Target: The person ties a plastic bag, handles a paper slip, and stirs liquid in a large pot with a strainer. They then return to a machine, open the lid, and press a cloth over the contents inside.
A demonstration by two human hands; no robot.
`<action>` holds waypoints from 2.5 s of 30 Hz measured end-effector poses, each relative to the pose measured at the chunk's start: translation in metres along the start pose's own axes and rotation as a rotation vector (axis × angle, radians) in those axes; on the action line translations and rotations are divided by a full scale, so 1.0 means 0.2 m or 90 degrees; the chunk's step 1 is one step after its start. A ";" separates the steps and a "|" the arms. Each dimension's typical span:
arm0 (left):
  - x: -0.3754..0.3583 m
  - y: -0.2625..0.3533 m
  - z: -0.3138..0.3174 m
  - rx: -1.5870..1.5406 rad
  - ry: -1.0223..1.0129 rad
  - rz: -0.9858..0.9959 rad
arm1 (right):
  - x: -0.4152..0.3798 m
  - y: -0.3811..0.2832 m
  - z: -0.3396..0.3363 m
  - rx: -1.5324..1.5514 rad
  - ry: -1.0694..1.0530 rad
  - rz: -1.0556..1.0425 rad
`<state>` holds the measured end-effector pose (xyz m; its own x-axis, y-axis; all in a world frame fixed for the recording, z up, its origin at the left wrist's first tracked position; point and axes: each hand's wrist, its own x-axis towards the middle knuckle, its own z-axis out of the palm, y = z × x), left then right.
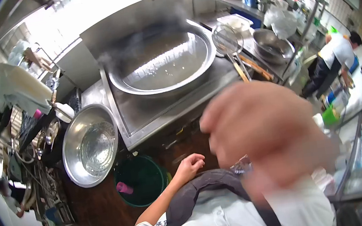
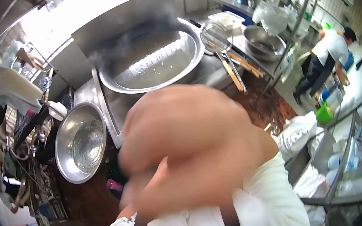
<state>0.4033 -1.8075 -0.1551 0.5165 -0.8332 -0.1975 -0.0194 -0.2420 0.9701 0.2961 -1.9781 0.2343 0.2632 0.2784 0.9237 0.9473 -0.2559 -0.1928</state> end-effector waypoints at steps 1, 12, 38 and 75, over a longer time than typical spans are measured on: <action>-0.02 -0.03 -0.07 -0.027 -0.018 -0.025 | -0.08 0.00 0.06 -0.144 0.005 0.308; 0.05 -0.26 -0.38 -0.191 0.039 -0.125 | -1.69 0.66 -0.07 -0.037 -0.441 1.178; 1.04 0.13 0.08 -0.124 0.289 -0.223 | -3.09 2.14 -1.35 -0.936 -0.282 1.232; 1.13 0.15 0.10 -0.077 0.311 -0.243 | -2.69 2.24 -1.29 -0.211 0.465 0.989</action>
<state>0.5022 -2.0128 -0.1734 0.8000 -0.3692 -0.4729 0.3250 -0.3958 0.8589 0.5314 -2.4810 -0.2628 0.5937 -0.8014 -0.0729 -0.1816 -0.0452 -0.9823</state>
